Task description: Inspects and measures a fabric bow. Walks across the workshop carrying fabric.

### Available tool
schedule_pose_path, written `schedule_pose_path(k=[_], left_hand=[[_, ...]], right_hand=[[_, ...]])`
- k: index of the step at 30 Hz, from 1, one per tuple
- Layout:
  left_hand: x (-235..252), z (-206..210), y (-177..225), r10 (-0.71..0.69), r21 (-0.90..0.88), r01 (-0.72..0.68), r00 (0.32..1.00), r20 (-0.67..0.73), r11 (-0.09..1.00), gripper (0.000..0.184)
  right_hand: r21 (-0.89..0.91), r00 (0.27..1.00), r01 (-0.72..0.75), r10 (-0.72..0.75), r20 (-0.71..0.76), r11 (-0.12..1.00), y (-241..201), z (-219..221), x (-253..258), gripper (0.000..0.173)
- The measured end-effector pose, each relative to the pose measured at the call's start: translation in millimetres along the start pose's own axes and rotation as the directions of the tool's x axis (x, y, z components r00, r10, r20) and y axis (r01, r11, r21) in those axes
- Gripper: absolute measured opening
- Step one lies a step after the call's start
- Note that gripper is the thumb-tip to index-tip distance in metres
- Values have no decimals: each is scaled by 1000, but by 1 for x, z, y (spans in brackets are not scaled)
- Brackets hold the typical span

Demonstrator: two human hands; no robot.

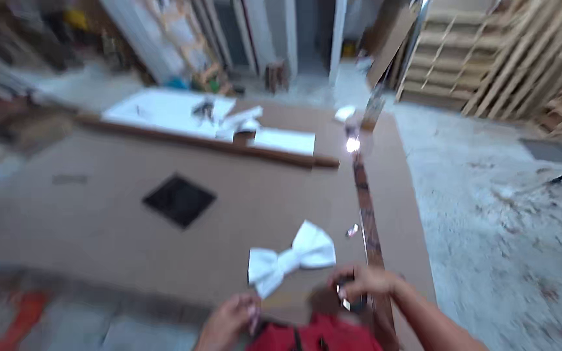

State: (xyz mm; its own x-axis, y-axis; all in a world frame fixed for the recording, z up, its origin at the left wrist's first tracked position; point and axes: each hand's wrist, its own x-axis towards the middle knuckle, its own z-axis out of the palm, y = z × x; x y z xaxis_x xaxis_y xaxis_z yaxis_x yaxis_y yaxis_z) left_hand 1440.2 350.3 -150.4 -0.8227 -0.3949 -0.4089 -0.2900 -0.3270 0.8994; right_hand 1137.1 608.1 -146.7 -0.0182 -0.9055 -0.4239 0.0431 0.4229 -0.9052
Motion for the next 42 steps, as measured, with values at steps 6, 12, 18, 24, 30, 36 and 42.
schedule_pose_path(k=[6,12,18,24,30,36,42], left_hand=[[31,-27,-43,-125,8,145,877,-463,989,20],[76,-28,-54,-270,190,466,748,-606,864,29],[98,-20,-57,-244,305,547,713,-657,779,35],[107,-8,-46,-261,351,592,709,-656,726,37],[112,-1,-42,-261,393,603,720,-643,694,42],[113,1,-46,-286,365,608,714,-639,705,43],[112,3,-47,-271,393,599,728,-630,697,44]], right_hand=[[-345,962,-261,272,-16,902,-18,-57,41,17],[-540,942,-335,258,-215,772,1,-130,74,20],[-622,936,-349,229,-267,701,9,-149,97,29],[-663,938,-337,176,-299,669,13,-157,106,27],[-674,938,-333,159,-308,660,13,-160,106,26],[-684,929,-355,157,-336,638,13,-161,102,26],[-695,922,-372,156,-356,615,10,-159,101,24]])
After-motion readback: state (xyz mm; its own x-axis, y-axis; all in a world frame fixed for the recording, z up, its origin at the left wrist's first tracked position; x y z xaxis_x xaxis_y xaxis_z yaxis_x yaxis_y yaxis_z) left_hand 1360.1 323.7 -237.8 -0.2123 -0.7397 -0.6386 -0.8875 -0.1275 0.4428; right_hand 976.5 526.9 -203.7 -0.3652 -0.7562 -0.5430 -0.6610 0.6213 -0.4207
